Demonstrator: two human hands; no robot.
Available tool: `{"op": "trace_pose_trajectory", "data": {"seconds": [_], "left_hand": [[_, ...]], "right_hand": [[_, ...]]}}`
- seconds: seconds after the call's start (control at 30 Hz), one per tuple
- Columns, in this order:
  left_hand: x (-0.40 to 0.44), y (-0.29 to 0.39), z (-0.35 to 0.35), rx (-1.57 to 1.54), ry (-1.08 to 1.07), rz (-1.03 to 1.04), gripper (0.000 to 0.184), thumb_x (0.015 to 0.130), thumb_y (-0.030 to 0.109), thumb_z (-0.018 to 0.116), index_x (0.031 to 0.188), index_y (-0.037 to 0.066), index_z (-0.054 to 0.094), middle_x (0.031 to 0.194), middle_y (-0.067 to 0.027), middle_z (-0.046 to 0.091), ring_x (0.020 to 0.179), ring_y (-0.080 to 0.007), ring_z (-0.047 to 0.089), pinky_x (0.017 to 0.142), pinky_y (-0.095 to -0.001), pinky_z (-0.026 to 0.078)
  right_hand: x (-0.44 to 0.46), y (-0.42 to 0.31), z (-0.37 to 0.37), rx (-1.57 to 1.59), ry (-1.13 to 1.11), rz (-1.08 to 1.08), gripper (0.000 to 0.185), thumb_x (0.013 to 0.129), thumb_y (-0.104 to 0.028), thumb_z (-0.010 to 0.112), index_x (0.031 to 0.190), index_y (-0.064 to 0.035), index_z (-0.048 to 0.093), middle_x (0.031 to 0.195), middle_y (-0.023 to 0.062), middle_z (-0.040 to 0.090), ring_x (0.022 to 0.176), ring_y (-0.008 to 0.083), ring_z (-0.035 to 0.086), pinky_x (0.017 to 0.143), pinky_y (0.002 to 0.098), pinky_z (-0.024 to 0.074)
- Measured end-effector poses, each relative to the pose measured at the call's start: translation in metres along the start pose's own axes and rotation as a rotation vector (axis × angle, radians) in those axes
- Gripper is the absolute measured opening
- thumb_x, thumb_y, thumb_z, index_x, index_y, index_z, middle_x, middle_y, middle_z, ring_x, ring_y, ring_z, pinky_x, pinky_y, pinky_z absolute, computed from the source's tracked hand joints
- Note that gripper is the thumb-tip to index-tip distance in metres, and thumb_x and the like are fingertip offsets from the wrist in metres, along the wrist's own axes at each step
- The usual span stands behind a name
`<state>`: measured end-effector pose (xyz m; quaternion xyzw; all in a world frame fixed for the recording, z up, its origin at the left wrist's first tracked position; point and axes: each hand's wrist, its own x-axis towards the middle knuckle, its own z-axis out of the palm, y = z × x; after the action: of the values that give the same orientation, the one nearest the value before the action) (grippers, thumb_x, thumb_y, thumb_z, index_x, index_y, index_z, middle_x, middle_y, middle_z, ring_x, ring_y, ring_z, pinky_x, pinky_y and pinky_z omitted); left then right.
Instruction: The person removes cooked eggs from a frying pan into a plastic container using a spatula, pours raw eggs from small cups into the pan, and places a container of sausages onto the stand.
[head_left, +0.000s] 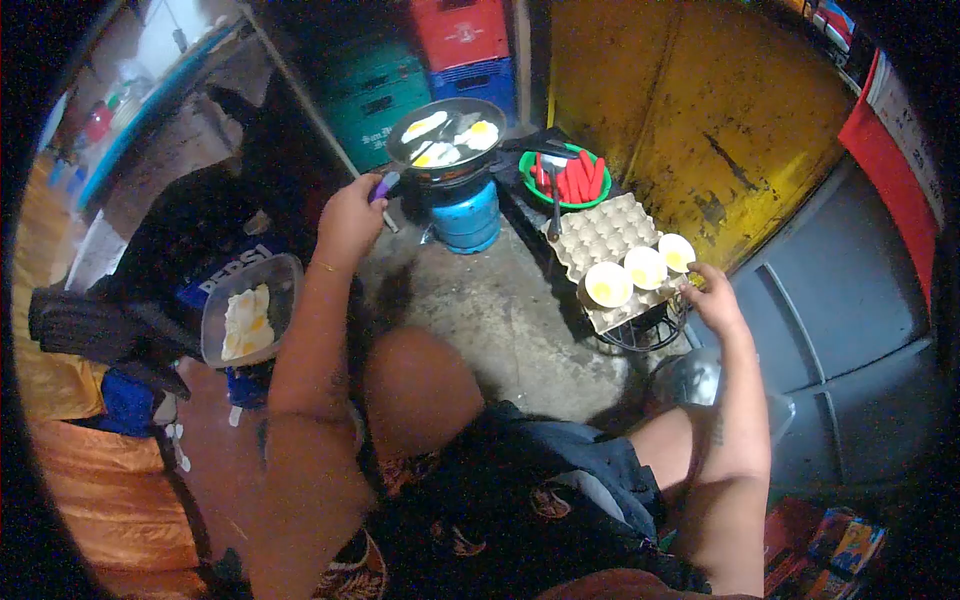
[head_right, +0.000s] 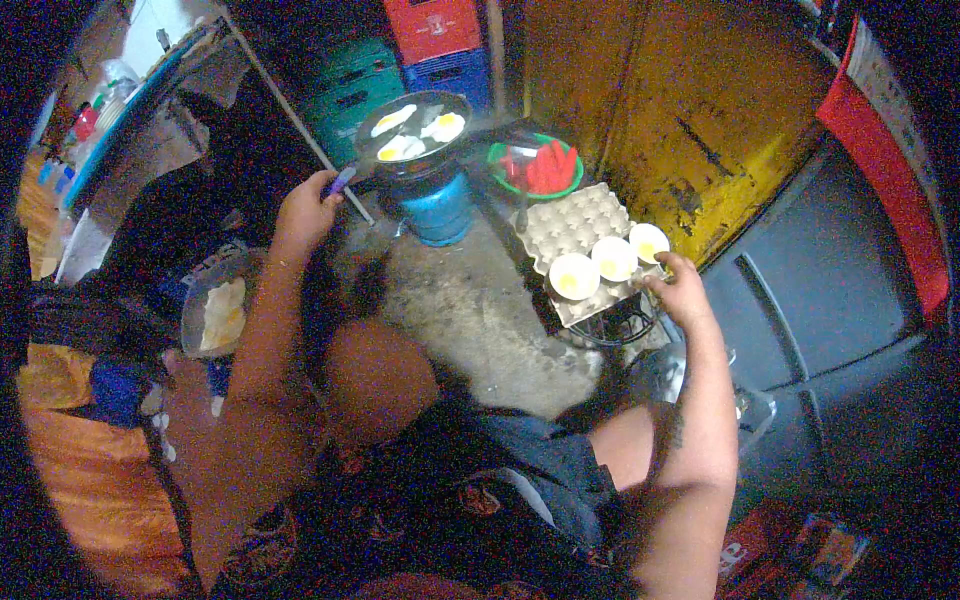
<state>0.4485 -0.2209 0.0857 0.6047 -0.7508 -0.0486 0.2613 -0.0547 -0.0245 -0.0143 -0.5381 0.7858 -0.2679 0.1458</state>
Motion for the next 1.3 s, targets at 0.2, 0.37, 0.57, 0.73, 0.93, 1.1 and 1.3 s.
{"op": "trace_pose_trajectory", "data": {"seconds": [0.2,0.37,0.57,0.73,0.93,1.1,1.3], "left_hand": [[0.003,-0.013,0.002,-0.102,-0.086,0.084,0.033,0.083,0.017,0.066,0.114,0.007,0.064,0.104,-0.0203,0.066,0.099,-0.0376,0.062,0.085,-0.0438,0.048],[0.009,0.005,0.019,-0.009,-0.103,0.054,0.030,0.083,0.017,0.065,0.111,0.007,0.064,0.103,-0.0197,0.066,0.098,-0.0377,0.062,0.085,-0.0445,0.048],[0.025,0.018,0.042,0.030,-0.065,-0.027,0.024,0.084,0.018,0.063,0.105,0.006,0.064,0.101,-0.0195,0.067,0.098,-0.0378,0.062,0.084,-0.0463,0.048],[0.031,0.017,0.057,0.003,-0.016,-0.012,0.026,0.085,0.020,0.064,0.107,0.008,0.064,0.101,-0.0204,0.067,0.097,-0.0376,0.063,0.083,-0.0467,0.049],[0.019,0.021,0.027,0.103,0.068,-0.028,0.027,0.085,0.021,0.064,0.109,0.009,0.063,0.098,-0.0198,0.067,0.094,-0.0379,0.064,0.079,-0.0479,0.050],[0.022,-0.006,0.005,0.298,0.093,-0.030,0.024,0.085,0.018,0.061,0.108,0.008,0.062,0.095,-0.0204,0.067,0.091,-0.0385,0.064,0.078,-0.0487,0.051],[0.039,-0.041,0.034,0.151,0.134,-0.164,0.022,0.085,0.016,0.059,0.103,0.003,0.062,0.097,-0.0234,0.066,0.093,-0.0406,0.063,0.080,-0.0505,0.049]], "right_hand": [[-0.003,0.000,-0.003,-0.079,0.005,-0.028,0.044,0.081,-0.020,0.072,0.121,-0.0087,0.059,0.126,0.0186,0.054,0.113,0.0328,0.054,0.093,0.0375,0.0464],[-0.007,0.003,-0.002,0.025,0.023,-0.022,0.047,0.078,-0.021,0.074,0.120,-0.0062,0.059,0.121,0.0189,0.055,0.111,0.0322,0.056,0.088,0.0372,0.0514],[-0.012,0.006,-0.007,-0.052,0.028,-0.023,0.048,0.078,-0.022,0.075,0.121,-0.0065,0.059,0.119,0.0199,0.056,0.108,0.0328,0.057,0.087,0.0381,0.0503],[-0.014,0.012,-0.009,-0.071,0.068,-0.036,0.048,0.078,-0.023,0.075,0.120,-0.0064,0.059,0.118,0.0208,0.057,0.108,0.0333,0.057,0.089,0.0388,0.0489],[-0.018,0.006,-0.013,-0.052,0.023,-0.005,0.047,0.078,-0.023,0.074,0.120,-0.0056,0.059,0.119,0.0210,0.057,0.110,0.0342,0.056,0.092,0.0389,0.0475],[-0.012,0.014,-0.010,-0.042,-0.002,0.018,0.047,0.078,-0.022,0.075,0.119,-0.0048,0.059,0.121,0.0214,0.057,0.114,0.0350,0.055,0.098,0.0390,0.0445],[-0.006,0.021,-0.004,-0.011,-0.023,0.050,0.049,0.078,-0.023,0.075,0.120,-0.0046,0.059,0.120,0.0209,0.058,0.115,0.0350,0.054,0.099,0.0397,0.0434]]}}
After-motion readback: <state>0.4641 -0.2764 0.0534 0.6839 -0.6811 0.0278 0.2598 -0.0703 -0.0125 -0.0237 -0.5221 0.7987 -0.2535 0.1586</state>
